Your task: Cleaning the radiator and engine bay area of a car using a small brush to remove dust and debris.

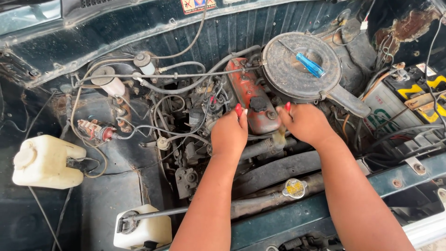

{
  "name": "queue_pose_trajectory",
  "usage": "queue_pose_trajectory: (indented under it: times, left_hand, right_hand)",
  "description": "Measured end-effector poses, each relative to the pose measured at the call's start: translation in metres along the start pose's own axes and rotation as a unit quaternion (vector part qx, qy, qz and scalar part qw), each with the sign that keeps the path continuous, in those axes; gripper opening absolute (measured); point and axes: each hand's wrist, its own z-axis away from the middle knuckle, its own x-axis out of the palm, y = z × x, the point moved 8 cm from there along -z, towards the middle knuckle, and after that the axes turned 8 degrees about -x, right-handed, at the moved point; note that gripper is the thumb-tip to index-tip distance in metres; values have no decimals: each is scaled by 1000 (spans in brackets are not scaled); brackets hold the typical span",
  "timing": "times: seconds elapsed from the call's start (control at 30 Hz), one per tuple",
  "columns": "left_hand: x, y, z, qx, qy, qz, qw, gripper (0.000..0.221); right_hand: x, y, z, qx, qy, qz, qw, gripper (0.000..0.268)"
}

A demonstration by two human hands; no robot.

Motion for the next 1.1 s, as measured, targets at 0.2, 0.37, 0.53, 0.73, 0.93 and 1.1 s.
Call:
queue_pose_trajectory:
  times: [0.2,0.37,0.53,0.73,0.93,1.1]
  left_hand:
    - [1,-8,-1,4,55,-7,998,38]
    - [0,-10,-1,1,49,-5,999,39]
    - [4,-12,0,3,52,-15,999,39]
    - [4,-13,0,8,64,-21,998,38]
    - [6,-13,-2,7,61,-18,998,38]
    - [6,-10,-1,32,84,2,996,35]
  right_hand:
    - [-9,-30,6,-29,-22,-64,997,56]
    - [4,-5,2,-27,-18,-53,998,60]
    - [24,-6,5,-31,-108,-42,993,63]
    - [5,2,-2,-7,21,-45,999,62]
    - [12,-2,9,-7,-75,-49,996,66]
    - [-1,-14,6,-31,-36,-87,995,62]
